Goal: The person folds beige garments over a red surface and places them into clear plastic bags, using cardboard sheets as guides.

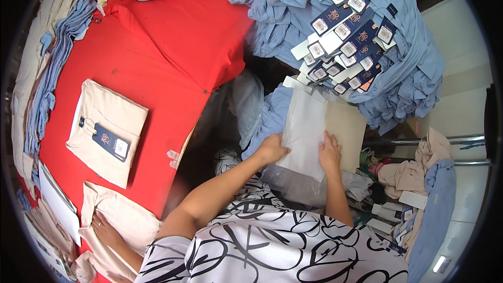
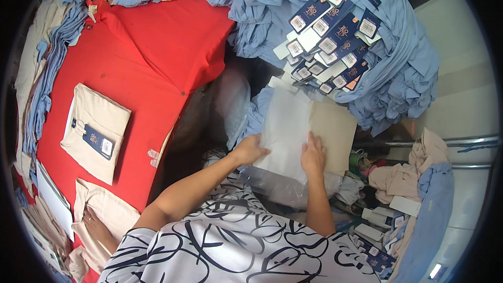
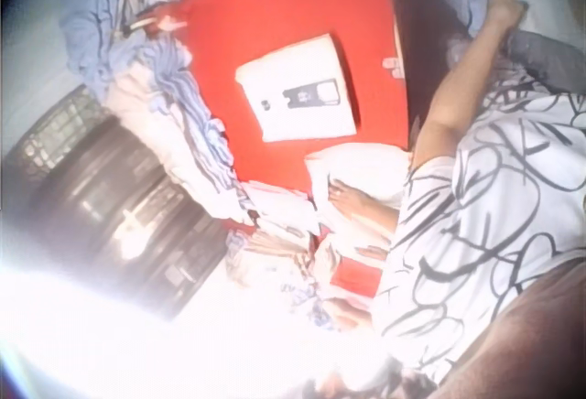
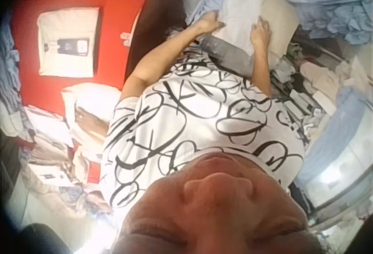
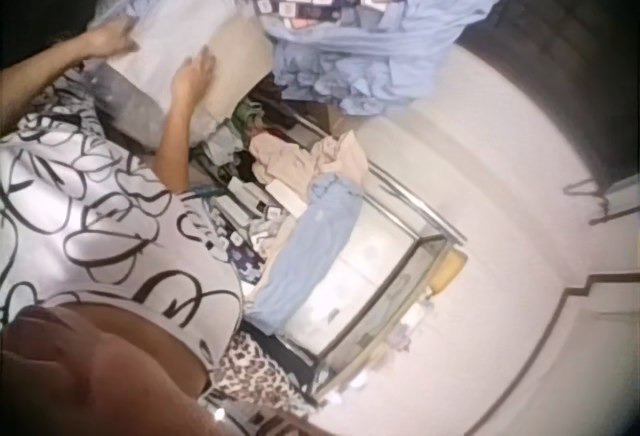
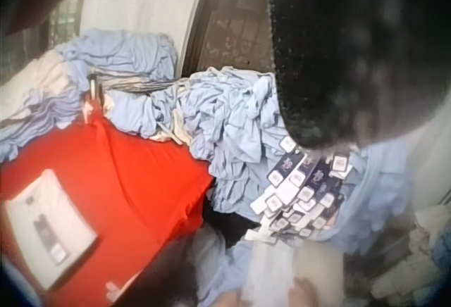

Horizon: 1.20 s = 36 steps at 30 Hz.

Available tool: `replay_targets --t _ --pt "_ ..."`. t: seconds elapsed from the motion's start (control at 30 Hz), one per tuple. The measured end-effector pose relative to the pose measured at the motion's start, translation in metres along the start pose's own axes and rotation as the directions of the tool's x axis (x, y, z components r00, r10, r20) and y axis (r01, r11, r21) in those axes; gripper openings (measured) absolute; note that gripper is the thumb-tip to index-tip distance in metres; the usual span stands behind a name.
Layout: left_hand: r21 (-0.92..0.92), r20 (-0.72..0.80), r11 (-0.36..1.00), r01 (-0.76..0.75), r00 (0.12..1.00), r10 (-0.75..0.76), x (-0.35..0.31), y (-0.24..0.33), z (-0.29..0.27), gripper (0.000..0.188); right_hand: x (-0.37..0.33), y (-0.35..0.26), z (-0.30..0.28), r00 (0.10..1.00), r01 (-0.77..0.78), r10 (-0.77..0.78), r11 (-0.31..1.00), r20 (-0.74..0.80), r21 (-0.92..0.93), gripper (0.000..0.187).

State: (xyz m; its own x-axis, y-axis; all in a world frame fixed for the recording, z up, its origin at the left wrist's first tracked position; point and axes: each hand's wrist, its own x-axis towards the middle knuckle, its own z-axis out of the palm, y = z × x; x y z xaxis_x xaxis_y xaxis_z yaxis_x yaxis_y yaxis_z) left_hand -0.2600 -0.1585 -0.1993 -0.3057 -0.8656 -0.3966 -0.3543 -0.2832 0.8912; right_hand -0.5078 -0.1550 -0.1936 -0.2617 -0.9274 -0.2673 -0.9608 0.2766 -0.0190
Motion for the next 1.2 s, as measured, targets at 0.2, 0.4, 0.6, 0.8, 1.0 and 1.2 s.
replay_targets --t 0.2,0.4,0.6,0.8,1.0,1.2 --pt "0.281 -0.262 0.959 -0.036 0.959 0.113 -0.105 0.063 -0.150 0.033 -0.001 0.010 0.006 0.997 -0.060 0.052 0.989 -0.055 -0.136 0.053" --pt "-0.519 -0.597 0.768 -0.375 0.802 -0.012 -0.167 0.000 -0.244 0.040 0.030 -0.051 -0.019 0.924 0.376 -0.360 0.804 -0.127 0.460 0.044" --pt "-0.529 -0.804 0.581 -0.619 0.584 -0.110 -0.153 -0.041 -0.254 0.046 -0.014 -0.285 -0.084 0.432 -0.222 -0.900 -0.047 0.055 0.974 0.044" --pt "-0.344 -0.913 0.807 -0.481 0.373 -0.166 -0.144 -0.051 -0.301 0.045 0.037 -0.409 -0.070 0.439 -0.112 -0.888 0.098 0.137 0.989 0.027" --pt "-0.152 -0.988 0.987 0.043 0.033 -0.154 -0.163 -0.025 -0.316 0.050 0.046 -0.443 -0.098 0.488 -0.085 -0.856 0.148 0.171 0.985 0.028" --pt "-0.227 -0.959 0.714 -0.662 0.026 -0.281 -0.151 -0.035 -0.315 0.043 0.049 -0.446 -0.093 0.427 0.873 -0.859 0.309 -0.284 0.377 0.043"
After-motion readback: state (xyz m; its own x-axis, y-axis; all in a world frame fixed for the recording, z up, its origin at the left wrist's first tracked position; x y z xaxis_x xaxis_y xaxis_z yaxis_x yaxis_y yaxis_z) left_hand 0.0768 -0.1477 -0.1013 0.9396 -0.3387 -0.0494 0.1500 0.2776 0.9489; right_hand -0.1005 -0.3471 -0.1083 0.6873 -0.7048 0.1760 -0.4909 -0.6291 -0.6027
